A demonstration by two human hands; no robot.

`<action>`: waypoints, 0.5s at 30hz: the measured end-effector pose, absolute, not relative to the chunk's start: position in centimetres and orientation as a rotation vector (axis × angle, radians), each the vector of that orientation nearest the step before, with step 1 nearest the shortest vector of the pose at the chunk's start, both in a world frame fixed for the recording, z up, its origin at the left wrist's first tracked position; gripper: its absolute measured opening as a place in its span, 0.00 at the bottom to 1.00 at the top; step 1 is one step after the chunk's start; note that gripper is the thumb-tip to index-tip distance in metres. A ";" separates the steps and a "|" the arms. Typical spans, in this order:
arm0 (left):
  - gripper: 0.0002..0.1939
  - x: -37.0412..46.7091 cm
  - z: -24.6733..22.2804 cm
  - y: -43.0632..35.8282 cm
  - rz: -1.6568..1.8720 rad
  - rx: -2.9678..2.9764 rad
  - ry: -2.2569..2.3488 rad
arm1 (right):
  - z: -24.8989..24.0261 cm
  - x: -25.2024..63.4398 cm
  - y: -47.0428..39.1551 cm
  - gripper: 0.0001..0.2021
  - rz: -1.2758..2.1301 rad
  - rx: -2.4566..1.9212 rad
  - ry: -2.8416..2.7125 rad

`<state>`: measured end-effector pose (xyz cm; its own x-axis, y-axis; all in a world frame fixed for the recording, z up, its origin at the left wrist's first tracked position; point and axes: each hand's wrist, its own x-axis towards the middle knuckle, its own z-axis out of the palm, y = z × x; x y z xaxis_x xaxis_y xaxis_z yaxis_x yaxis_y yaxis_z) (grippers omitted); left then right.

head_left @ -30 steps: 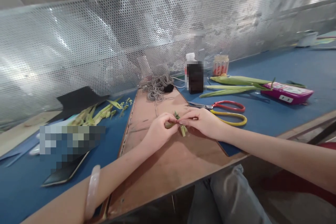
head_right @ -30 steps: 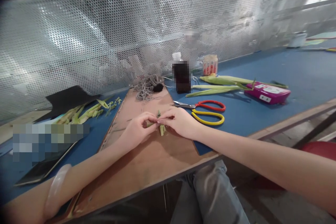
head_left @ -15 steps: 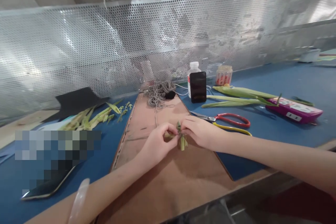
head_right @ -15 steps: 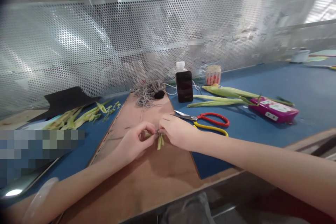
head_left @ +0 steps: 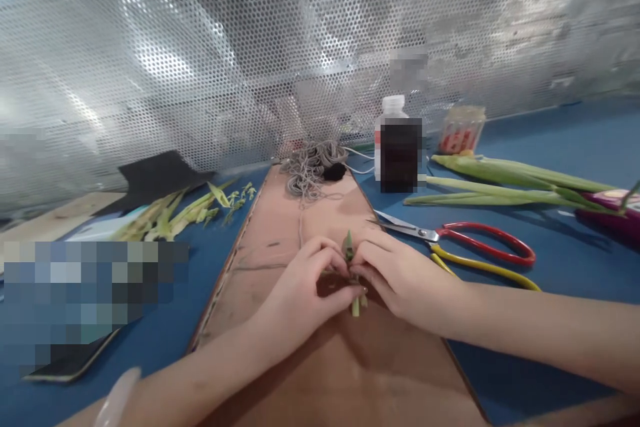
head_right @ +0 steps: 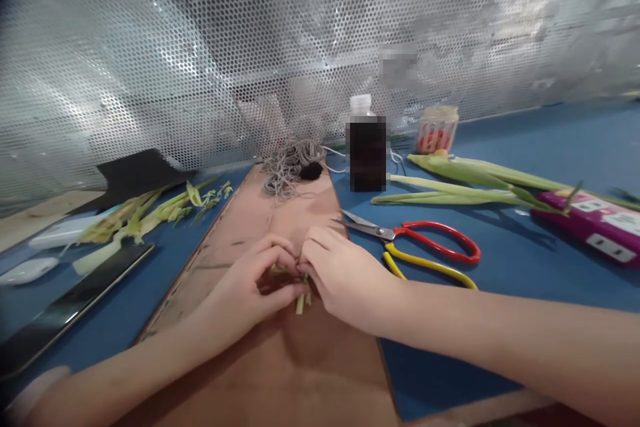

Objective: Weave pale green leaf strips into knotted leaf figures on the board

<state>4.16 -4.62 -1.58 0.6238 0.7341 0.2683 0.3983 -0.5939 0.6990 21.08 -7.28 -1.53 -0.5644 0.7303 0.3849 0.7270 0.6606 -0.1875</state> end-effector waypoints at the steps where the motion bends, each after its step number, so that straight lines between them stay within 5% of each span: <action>1: 0.05 4.1 -1.6 -4.6 0.737 2.270 0.887 | -1.6 21.1 -7.3 0.08 0.005 -1.129 -2.461; 15: 0.10 3.0 -0.3 -4.0 0.709 2.478 0.863 | -1.1 21.4 -7.6 0.08 0.167 -1.232 -2.323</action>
